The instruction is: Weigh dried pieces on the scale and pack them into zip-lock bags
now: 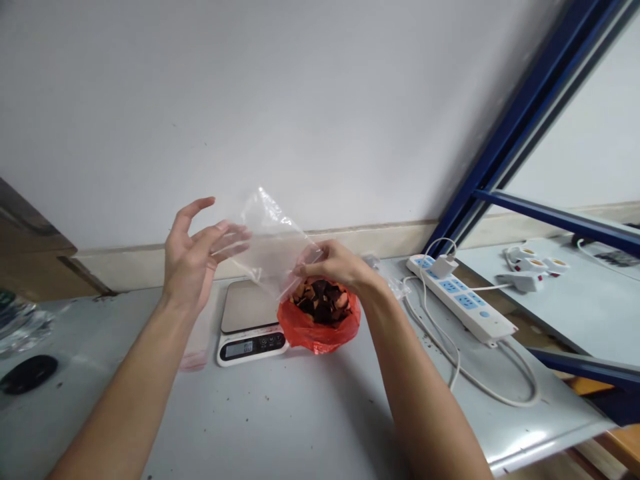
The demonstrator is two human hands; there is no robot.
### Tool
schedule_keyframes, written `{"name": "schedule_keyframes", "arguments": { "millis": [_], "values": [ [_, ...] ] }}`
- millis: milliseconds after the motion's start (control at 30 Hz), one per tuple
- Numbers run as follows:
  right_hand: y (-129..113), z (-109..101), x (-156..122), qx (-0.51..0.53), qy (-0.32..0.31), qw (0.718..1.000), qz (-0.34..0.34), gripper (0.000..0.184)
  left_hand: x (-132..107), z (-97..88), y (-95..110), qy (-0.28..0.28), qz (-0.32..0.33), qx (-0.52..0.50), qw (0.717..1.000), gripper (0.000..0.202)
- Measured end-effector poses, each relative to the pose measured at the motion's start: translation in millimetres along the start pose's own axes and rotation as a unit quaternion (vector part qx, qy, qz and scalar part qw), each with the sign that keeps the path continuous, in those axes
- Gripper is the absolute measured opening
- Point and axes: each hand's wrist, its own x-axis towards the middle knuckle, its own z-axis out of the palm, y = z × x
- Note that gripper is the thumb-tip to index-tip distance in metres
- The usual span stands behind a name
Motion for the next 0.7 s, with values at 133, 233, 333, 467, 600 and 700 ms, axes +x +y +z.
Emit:
{"name": "schedule_keyframes", "arguments": {
  "millis": [133,233,333,467,600,700],
  "values": [
    [-0.5,0.3,-1.0,0.008,0.027,0.999,-0.025,0.028,7.2,-17.9,0.6,-0.033,-0.05,0.091,0.994,0.055],
    [-1.0,8.4,-1.0,0.074,0.031,0.996,-0.048,0.034,11.3,-28.6,-0.4,-0.033,-0.048,0.088,0.994,0.05],
    [0.1,21.6,1.1,0.06,0.019,0.997,-0.052,0.036,14.1,-41.1,-0.2,-0.02,-0.015,0.095,0.995,0.047],
    [2.4,45.6,9.0,0.014,0.062,0.995,-0.078,0.033,17.9,-74.5,2.4,-0.012,0.001,0.186,0.982,0.05],
    [-0.5,80.4,21.7,-0.057,0.127,0.979,-0.149,0.028,19.6,-125.3,7.8,-0.011,-0.055,0.258,0.964,0.056],
    [-9.2,114.4,28.1,-0.206,0.133,0.931,-0.27,0.025,17.9,-162.8,10.4,-0.008,-0.14,0.331,0.933,0.049]
  ]
}}
